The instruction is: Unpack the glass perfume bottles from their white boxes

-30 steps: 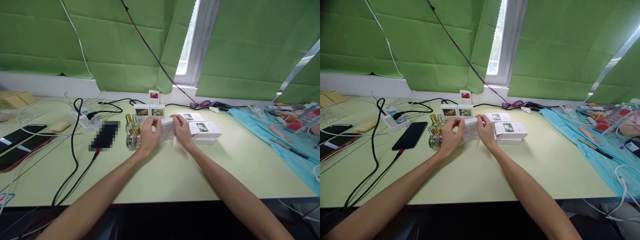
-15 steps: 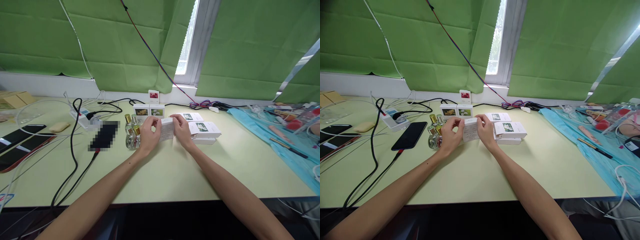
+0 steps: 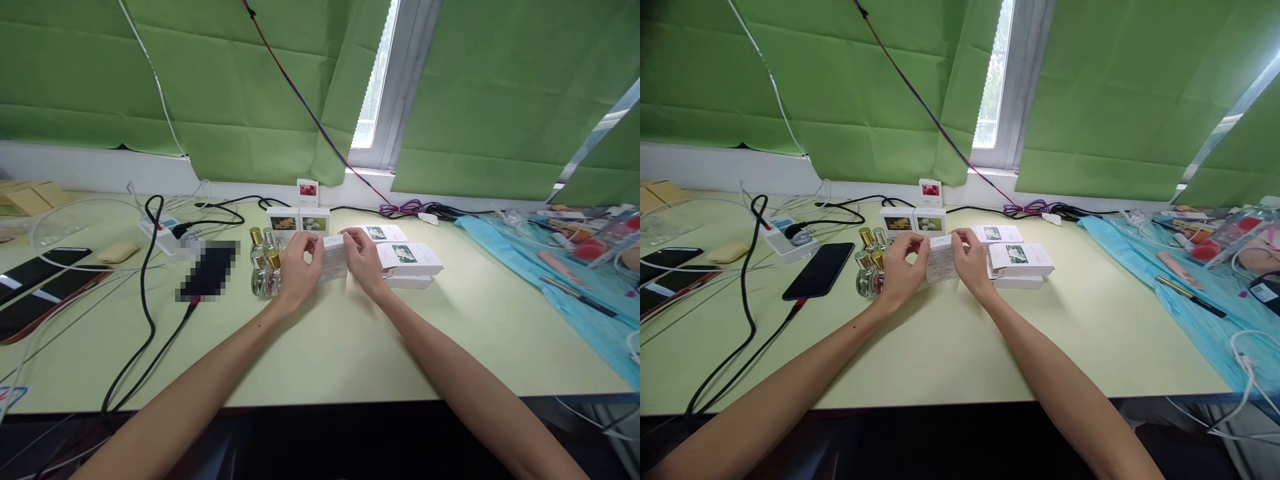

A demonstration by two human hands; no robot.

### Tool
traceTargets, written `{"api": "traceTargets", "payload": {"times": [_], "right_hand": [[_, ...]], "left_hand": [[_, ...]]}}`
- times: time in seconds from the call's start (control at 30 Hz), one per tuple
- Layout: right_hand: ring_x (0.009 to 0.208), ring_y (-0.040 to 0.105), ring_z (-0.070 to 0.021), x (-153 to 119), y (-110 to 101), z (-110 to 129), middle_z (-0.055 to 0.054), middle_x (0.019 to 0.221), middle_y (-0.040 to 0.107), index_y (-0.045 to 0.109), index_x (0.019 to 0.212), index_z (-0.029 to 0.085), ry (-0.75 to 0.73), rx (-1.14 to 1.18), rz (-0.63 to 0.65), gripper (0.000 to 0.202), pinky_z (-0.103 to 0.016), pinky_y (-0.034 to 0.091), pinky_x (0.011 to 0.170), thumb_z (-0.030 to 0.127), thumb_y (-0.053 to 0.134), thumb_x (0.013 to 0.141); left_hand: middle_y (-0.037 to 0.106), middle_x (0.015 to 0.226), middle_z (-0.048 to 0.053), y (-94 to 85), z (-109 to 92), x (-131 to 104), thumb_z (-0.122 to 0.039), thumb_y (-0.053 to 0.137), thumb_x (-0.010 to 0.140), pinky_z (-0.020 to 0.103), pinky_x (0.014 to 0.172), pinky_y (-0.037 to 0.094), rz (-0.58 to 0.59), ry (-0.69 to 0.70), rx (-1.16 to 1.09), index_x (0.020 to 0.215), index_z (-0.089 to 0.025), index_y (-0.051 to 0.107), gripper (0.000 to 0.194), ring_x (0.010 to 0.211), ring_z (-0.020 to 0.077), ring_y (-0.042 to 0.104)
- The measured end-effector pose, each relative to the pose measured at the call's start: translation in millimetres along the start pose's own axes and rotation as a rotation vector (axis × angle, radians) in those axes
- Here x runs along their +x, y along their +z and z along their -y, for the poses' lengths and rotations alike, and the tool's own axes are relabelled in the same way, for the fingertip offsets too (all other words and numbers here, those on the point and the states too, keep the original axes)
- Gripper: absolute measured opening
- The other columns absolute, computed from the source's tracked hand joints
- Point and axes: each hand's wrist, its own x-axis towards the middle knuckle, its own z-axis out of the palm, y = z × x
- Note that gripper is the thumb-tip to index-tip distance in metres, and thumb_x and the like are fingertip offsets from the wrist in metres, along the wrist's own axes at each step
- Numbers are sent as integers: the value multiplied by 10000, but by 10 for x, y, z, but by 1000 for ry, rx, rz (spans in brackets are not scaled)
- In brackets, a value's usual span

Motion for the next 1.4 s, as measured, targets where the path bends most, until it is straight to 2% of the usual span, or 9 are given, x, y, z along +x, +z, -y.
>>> {"api": "traceTargets", "payload": {"times": [0.63,1.4], "right_hand": [[840,637,-195,1,-9,1,-46,925,679,622,932,227,28,-10,15,226,-306,486,680,437,537,927],[873,640,-199,9,-3,-2,-45,924,680,594,914,231,-10,-49,13,212,-305,486,684,419,499,935]], "left_hand": [[625,797,9,-9,-6,1,-287,561,964,301,690,457,5,14,-9,836,-210,596,154,731,150,565],[640,828,14,-8,-5,3,-282,552,965,292,695,456,17,3,10,867,-206,595,132,737,145,560]]}}
